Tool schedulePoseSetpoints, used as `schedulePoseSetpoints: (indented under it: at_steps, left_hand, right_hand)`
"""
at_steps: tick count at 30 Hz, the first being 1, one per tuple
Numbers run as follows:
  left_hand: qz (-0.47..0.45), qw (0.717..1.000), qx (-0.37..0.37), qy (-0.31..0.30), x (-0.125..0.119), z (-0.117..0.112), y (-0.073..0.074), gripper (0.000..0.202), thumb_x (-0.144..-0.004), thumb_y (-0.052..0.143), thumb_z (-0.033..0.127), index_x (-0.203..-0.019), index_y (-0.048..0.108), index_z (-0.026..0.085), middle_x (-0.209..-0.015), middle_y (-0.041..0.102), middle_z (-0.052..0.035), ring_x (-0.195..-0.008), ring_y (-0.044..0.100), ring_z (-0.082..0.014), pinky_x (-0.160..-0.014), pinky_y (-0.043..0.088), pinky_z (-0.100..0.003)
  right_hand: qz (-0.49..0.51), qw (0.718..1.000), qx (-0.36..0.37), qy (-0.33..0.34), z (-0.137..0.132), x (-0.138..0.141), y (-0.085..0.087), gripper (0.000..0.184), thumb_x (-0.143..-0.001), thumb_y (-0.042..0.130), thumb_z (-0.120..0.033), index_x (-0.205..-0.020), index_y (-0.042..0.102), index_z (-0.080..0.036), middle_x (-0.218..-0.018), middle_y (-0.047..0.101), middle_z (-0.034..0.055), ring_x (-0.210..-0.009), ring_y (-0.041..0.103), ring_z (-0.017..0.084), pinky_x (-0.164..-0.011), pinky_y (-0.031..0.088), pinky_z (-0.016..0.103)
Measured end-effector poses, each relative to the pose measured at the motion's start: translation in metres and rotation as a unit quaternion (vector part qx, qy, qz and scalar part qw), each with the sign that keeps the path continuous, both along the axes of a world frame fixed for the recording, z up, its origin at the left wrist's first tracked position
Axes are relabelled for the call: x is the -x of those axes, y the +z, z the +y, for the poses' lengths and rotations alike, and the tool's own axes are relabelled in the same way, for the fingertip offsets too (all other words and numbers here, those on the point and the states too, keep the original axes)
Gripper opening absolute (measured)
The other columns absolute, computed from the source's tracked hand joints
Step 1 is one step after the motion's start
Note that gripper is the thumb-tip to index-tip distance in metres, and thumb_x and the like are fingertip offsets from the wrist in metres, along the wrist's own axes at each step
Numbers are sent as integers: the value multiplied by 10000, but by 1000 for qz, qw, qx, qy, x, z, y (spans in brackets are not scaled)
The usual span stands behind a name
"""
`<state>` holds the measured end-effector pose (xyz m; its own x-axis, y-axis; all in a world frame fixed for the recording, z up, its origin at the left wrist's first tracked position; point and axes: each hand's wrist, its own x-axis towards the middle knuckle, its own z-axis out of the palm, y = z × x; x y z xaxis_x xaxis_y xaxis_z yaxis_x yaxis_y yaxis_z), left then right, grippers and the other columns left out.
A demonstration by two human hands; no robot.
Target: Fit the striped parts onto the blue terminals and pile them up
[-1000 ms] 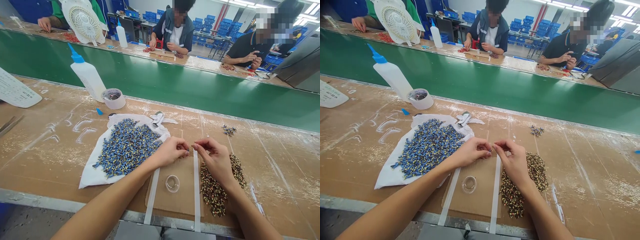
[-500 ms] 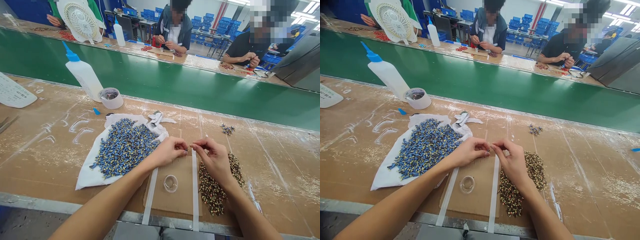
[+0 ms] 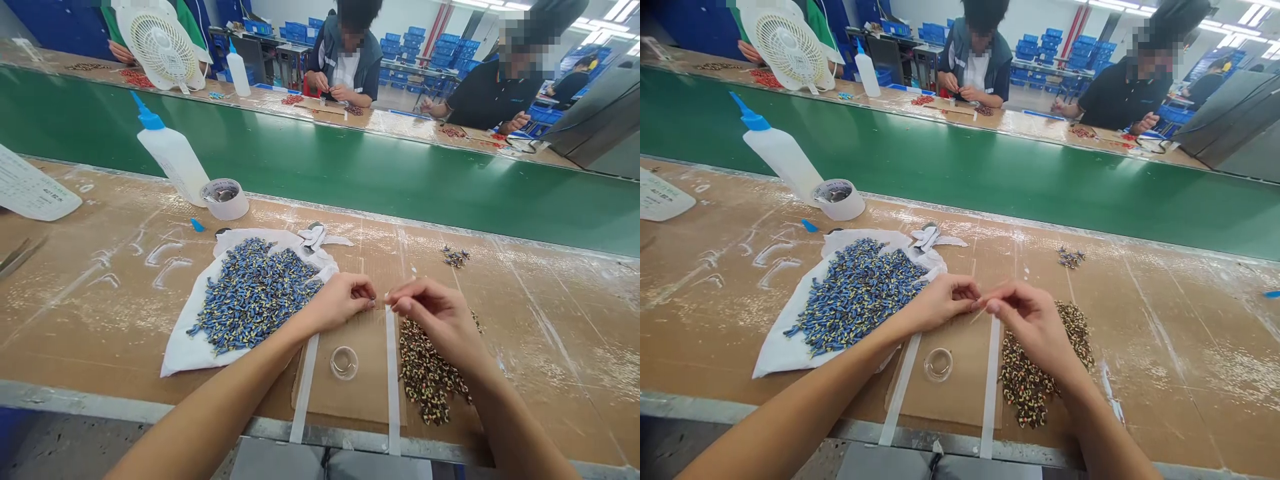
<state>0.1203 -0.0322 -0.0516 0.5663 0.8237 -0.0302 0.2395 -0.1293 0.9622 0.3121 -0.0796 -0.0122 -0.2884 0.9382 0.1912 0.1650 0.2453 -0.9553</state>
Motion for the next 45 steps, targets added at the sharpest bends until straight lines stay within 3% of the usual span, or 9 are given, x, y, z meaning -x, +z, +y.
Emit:
schedulePoseSetpoints:
  at_steps: [5, 13, 18, 21, 23, 24, 28, 37, 45]
  left_hand:
    - [-15, 1000, 3, 4, 2, 2, 1, 41, -779, 602, 160, -809, 630, 153, -742, 638, -7, -703, 581, -129, -671, 473, -261]
    - [-21, 1000, 19, 12, 4, 5, 4, 55, -775, 622, 206, -791, 597, 159, -741, 604, 8, -686, 533, -118, -621, 435, -231]
    - [-26, 1000, 12, 3, 5, 5, 6, 62, -811, 589, 223, -800, 571, 165, -721, 579, 16, -683, 535, -120, -632, 424, -238]
    - [-15, 1000, 2, 12, 6, 6, 7, 49, -807, 592, 209, -814, 568, 167, -753, 586, 11, -711, 547, -125, -658, 431, -249]
    - [-9, 1000, -1, 18, 6, 6, 9, 51, -803, 595, 205, -817, 563, 168, -758, 583, 11, -713, 550, -127, -664, 437, -255]
    - [-8, 1000, -1, 20, 6, 6, 10, 51, -804, 593, 206, -820, 562, 168, -757, 581, 11, -712, 552, -128, -666, 439, -259]
    - [-8, 999, -11, 31, 8, 7, 14, 52, -808, 589, 205, -824, 567, 161, -762, 576, 6, -716, 549, -129, -676, 439, -267]
    - [0, 998, -40, 47, 11, 8, 19, 92, -825, 585, 252, -821, 594, 160, -754, 589, -1, -716, 539, -134, -665, 431, -263]
    - [15, 997, -45, 56, 13, 8, 20, 107, -826, 582, 250, -833, 634, 156, -774, 643, -20, -737, 579, -144, -691, 459, -275]
  right_hand:
    - [-41, 979, -62, 188, -19, 25, 4, 54, -879, 663, -188, -857, 712, -185, -911, 683, 36, -838, 634, 131, -797, 488, 280]
    - [-137, 959, -98, 229, -26, 39, -7, 112, -912, 608, -191, -961, 709, -184, -1002, 638, 58, -938, 589, 150, -848, 483, 291]
    - [-156, 972, -65, 165, -9, 9, 7, 288, -908, 614, -261, -1196, 609, -244, -1149, 647, 63, -1054, 583, 192, -906, 475, 346]
    - [-258, 966, -10, -1, 16, -41, 5, 210, -939, 526, -270, -1106, 642, -219, -1019, 698, 73, -905, 634, 200, -786, 498, 345]
    - [-337, 935, 12, -107, 32, -76, -4, 185, -914, 525, -273, -1007, 663, -191, -925, 708, 82, -824, 639, 215, -727, 486, 353]
    - [-361, 924, 26, -121, 37, -91, -9, 176, -898, 530, -268, -973, 668, -187, -878, 709, 75, -789, 639, 215, -720, 479, 356]
    - [-369, 923, 43, -103, 45, -113, -22, 153, -838, 571, -252, -908, 694, -195, -802, 717, 49, -727, 642, 207, -682, 470, 333]
    - [-361, 931, 11, -54, 38, -76, -15, 142, -817, 560, -216, -815, 701, -201, -819, 720, 40, -752, 626, 196, -678, 441, 305]
    - [-349, 937, 28, -5, 37, -75, -20, 196, -832, 547, -153, -901, 723, -205, -892, 739, 50, -823, 653, 208, -732, 470, 330]
